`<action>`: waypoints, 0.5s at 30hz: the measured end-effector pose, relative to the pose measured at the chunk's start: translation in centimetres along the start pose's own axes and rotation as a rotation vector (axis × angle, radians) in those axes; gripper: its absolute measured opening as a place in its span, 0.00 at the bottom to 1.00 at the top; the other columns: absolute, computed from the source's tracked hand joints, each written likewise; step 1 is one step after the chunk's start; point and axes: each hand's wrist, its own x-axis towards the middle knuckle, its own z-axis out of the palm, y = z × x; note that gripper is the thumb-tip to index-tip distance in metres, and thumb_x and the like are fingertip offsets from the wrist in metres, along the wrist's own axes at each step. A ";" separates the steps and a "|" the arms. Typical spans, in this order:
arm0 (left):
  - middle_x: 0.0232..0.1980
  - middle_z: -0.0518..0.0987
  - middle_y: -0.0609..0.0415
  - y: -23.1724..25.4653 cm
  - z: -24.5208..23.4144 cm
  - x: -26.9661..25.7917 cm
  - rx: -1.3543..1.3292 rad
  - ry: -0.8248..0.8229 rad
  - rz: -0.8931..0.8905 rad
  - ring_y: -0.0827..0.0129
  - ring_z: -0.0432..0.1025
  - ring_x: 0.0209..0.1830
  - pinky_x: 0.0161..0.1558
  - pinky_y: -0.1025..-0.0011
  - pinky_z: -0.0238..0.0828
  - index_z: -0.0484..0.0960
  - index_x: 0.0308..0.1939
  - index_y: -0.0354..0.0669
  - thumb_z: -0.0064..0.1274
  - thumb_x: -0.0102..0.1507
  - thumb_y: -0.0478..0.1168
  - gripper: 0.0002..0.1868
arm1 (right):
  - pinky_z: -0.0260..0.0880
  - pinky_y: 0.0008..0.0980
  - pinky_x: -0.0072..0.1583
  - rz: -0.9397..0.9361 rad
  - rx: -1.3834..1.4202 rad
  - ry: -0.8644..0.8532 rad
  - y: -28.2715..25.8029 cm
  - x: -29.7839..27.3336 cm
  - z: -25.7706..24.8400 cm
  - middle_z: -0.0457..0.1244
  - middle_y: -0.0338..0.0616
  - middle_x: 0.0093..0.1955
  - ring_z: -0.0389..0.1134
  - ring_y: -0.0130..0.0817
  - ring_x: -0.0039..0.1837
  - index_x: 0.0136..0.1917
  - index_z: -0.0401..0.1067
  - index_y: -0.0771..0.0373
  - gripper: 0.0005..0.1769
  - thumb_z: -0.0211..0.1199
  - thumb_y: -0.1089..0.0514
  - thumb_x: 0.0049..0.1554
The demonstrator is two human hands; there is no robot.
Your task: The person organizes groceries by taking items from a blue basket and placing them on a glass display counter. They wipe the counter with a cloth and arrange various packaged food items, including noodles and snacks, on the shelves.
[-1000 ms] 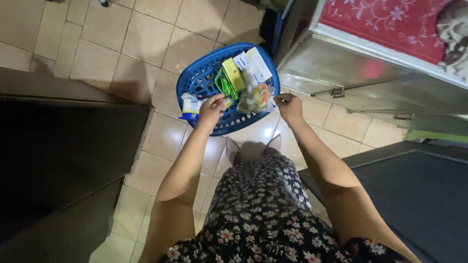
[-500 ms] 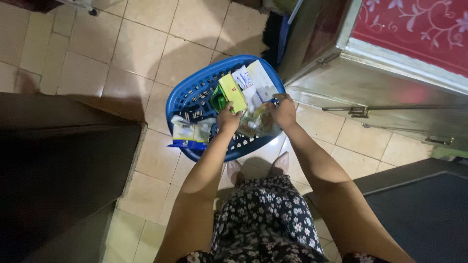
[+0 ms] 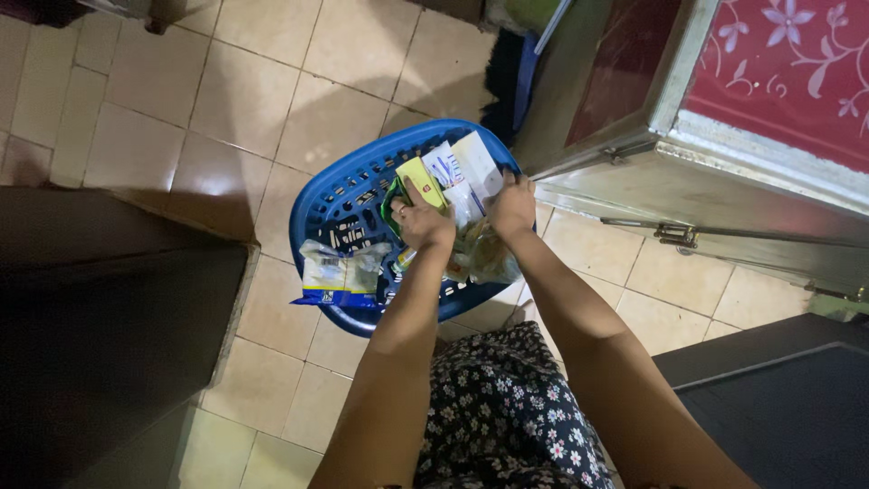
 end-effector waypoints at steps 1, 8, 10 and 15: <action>0.68 0.58 0.37 -0.2 0.3 0.2 -0.010 0.008 -0.007 0.44 0.57 0.67 0.60 0.55 0.70 0.46 0.79 0.52 0.72 0.49 0.57 0.63 | 0.61 0.47 0.66 0.002 0.002 0.016 0.0 0.1 0.0 0.60 0.63 0.64 0.57 0.61 0.67 0.70 0.64 0.67 0.42 0.71 0.54 0.45; 0.67 0.60 0.37 -1.5 1.7 0.9 -0.025 0.037 0.032 0.46 0.56 0.68 0.57 0.56 0.72 0.53 0.74 0.41 0.71 0.49 0.56 0.58 | 0.62 0.48 0.67 -0.151 0.090 0.192 -0.4 -1.9 -2.4 0.60 0.64 0.60 0.59 0.62 0.65 0.64 0.68 0.70 0.35 0.72 0.57 0.45; 0.66 0.61 0.38 -1.4 1.3 0.9 -0.022 0.035 0.007 0.47 0.57 0.68 0.59 0.56 0.72 0.62 0.67 0.36 0.70 0.51 0.57 0.50 | 0.61 0.49 0.66 -0.130 0.152 0.224 -0.7 -3.1 -3.7 0.60 0.64 0.60 0.59 0.63 0.64 0.62 0.69 0.69 0.33 0.72 0.58 0.45; 0.65 0.59 0.37 0.2 -0.4 1.3 0.028 -0.052 -0.086 0.46 0.57 0.66 0.60 0.56 0.70 0.74 0.55 0.35 0.67 0.53 0.63 0.41 | 0.61 0.50 0.65 -0.151 0.223 0.269 -1.9 -5.6 -6.4 0.61 0.59 0.59 0.59 0.61 0.62 0.62 0.70 0.66 0.33 0.74 0.60 0.43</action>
